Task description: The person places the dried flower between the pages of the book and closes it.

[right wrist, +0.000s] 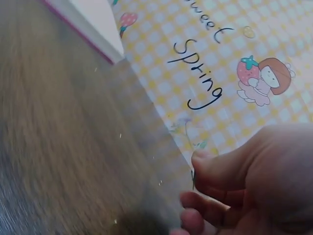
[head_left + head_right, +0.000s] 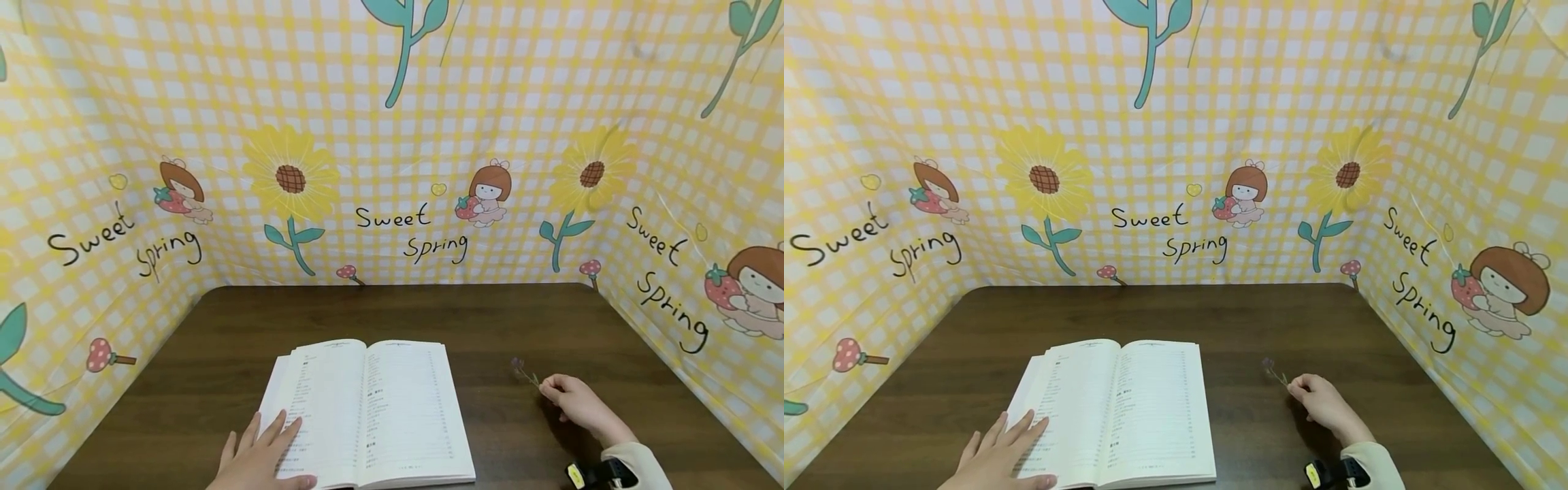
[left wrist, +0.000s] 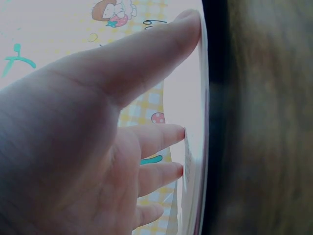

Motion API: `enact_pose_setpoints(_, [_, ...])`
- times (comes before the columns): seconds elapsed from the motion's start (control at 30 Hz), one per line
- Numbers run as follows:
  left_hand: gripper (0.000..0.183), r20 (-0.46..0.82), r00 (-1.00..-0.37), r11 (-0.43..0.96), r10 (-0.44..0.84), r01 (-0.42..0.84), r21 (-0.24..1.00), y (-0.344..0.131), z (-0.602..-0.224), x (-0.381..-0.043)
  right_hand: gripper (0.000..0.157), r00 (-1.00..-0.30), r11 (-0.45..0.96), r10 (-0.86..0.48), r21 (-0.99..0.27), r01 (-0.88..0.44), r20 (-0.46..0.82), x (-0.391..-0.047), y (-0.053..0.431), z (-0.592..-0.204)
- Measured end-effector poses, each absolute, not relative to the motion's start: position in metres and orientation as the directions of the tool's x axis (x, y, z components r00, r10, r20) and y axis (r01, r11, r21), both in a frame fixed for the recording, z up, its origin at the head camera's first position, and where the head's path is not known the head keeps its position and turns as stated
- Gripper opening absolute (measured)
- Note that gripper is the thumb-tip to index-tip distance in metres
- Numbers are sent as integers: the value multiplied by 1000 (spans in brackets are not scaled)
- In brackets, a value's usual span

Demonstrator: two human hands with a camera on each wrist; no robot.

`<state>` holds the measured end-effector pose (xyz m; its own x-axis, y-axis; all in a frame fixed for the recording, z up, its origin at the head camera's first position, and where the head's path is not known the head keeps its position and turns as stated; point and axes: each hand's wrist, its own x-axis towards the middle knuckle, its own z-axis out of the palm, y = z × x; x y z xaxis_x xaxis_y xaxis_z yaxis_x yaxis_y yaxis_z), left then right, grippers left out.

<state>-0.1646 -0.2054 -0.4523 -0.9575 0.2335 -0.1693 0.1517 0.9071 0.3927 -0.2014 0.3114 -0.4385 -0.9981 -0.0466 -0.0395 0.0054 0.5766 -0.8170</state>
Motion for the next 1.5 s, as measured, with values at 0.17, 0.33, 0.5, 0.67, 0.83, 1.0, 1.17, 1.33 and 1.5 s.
enact_pose_setpoints(0.17, [103,-168,-959,908,226,146,393,-207,-456,-166,24,-990,452,-122,-892,11,-75,-204,313,-440])
enact_pose_setpoints(0.33, [103,-166,-962,914,218,142,379,-209,-459,-167,26,-977,359,-194,-933,10,-85,-205,311,-440])
enact_pose_setpoints(0.5, [102,-164,-962,918,217,144,369,-209,-460,-167,25,-969,295,-229,-955,25,-96,-207,306,-441])
enact_pose_setpoints(0.67, [102,-158,-962,909,223,147,390,-210,-460,-167,26,-964,240,-242,-970,47,-107,-207,296,-439])
enact_pose_setpoints(0.83, [102,-155,-961,903,228,149,404,-210,-460,-168,26,-956,170,-276,-984,50,-96,-206,283,-437])
enact_pose_setpoints(1.0, [101,-160,-962,909,223,146,391,-210,-461,-167,25,-946,110,-315,-993,47,-80,-203,270,-437])
enact_pose_setpoints(1.17, [100,-162,-962,911,218,142,388,-210,-460,-166,23,-934,77,-350,-996,53,-77,-202,256,-438])
enact_pose_setpoints(1.33, [101,-160,-962,905,221,142,402,-210,-460,-167,24,-926,75,-370,-996,52,-76,-202,240,-434])
enact_pose_setpoints(1.5, [101,-157,-962,903,223,143,405,-211,-460,-166,23,-910,62,-407,-996,64,-84,-203,223,-430])
